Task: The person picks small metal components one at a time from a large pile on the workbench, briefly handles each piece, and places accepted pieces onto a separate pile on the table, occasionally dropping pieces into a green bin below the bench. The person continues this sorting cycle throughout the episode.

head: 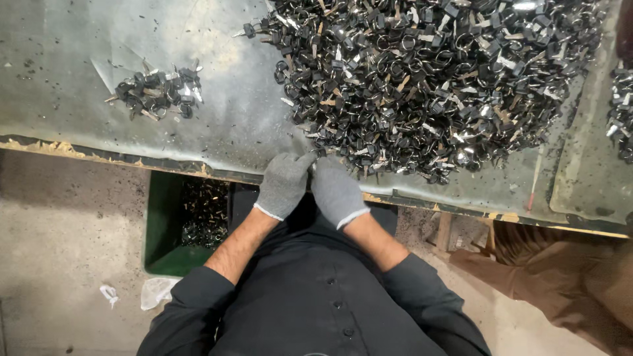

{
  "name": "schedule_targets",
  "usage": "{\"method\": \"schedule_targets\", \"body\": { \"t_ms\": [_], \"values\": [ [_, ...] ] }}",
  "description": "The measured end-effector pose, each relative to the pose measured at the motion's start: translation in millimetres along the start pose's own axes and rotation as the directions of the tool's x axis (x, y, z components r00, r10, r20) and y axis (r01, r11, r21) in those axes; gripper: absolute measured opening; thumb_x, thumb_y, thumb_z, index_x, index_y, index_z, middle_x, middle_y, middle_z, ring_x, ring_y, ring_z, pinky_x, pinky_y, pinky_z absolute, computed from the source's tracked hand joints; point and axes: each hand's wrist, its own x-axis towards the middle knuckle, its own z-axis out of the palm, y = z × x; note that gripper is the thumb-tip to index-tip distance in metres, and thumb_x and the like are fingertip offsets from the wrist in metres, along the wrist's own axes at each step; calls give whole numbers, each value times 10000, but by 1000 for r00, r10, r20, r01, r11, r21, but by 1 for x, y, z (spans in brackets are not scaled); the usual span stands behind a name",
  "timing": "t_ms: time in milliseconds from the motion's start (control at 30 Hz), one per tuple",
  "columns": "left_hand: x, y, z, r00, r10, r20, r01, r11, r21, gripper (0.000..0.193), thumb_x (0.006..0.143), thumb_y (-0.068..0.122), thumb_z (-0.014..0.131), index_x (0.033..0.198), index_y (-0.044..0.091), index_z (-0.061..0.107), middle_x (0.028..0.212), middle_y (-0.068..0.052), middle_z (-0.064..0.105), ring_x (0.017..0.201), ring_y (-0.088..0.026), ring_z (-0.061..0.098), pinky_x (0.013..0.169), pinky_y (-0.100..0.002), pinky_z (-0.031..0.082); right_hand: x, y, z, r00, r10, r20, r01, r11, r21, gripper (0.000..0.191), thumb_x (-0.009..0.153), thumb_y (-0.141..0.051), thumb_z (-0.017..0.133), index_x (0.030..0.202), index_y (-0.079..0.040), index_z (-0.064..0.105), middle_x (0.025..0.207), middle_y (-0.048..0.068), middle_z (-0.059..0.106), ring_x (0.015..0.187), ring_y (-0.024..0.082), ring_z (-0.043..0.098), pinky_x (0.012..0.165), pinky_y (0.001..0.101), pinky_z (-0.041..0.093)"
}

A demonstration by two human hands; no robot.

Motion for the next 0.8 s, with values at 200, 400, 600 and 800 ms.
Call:
{"method": "schedule_targets", "body": {
  "t_ms": [200,400,600,800],
  "values": [
    [-4,-1,1,999,-37,-22,39,993,107,190,815,104,715,999,74,679,798,-99,641,772,-322,647,686,-467,507,6,17,-6,979,178,101,-194,963,186,315,993,-247,571,1143,19,493,847,272,706,794,452,716,683,540,571],
    [-10,-4,7,999,-36,-19,38,996,83,134,835,195,754,836,124,641,756,-80,608,730,-318,625,660,-474,481,-16,13,-7,990,83,116,-84,996,0,237,984,-208,593,1092,-1,554,891,256,714,806,447,716,691,549,557],
    [-11,-1,6,997,37,-61,-31,995,94,81,803,107,711,844,101,642,748,-95,593,702,-327,608,645,-480,469,-11,4,-11,992,12,123,0,995,-100,194,977,-164,549,1072,3,569,979,245,691,795,410,729,645,506,587],
    [-8,1,4,997,52,-65,-44,993,113,106,843,140,733,813,104,638,735,-93,602,674,-312,608,610,-464,466,-1,2,-14,960,170,222,-162,985,-53,319,1045,-232,505,1179,58,498,877,249,727,812,403,745,675,493,604]
  ]
}}
